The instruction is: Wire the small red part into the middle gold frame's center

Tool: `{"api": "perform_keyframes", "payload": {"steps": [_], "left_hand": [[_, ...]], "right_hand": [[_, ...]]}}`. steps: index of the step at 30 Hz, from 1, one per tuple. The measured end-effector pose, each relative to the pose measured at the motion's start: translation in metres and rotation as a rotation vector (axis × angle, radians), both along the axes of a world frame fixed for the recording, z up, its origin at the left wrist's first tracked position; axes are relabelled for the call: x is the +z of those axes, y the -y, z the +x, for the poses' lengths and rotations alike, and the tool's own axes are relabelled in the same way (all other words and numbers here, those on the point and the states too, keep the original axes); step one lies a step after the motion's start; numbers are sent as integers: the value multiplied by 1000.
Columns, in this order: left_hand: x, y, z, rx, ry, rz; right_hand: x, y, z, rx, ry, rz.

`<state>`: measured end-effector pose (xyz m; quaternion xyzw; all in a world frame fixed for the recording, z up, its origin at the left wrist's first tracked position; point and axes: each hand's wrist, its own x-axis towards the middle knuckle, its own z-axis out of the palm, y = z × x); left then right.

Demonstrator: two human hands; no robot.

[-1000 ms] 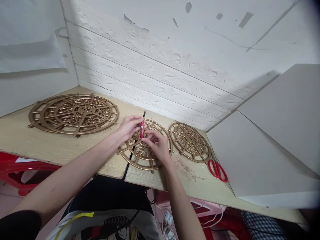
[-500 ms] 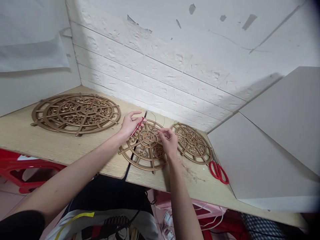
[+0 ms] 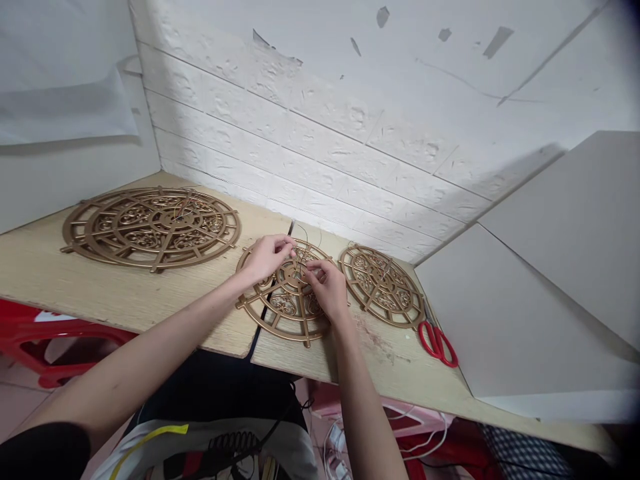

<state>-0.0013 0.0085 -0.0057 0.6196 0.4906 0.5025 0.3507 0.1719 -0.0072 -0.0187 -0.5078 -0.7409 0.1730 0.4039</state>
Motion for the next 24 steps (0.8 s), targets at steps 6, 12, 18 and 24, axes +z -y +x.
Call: {"api": "perform_keyframes", "payload": {"steps": [6,12,18,24], "left_hand": [[2,5,-1,71,-404,223],[3,6,1,82,-393,220],[5,5,1,74,-83,57],[-9,-10,-1,18,261,-26]], "right_hand": [[4,3,0,136,36,73],[-1,4,-5,290,16,-5],[-2,6,-10,290,-83,-41],[-3,4,-14,275,-330,-161]]}}
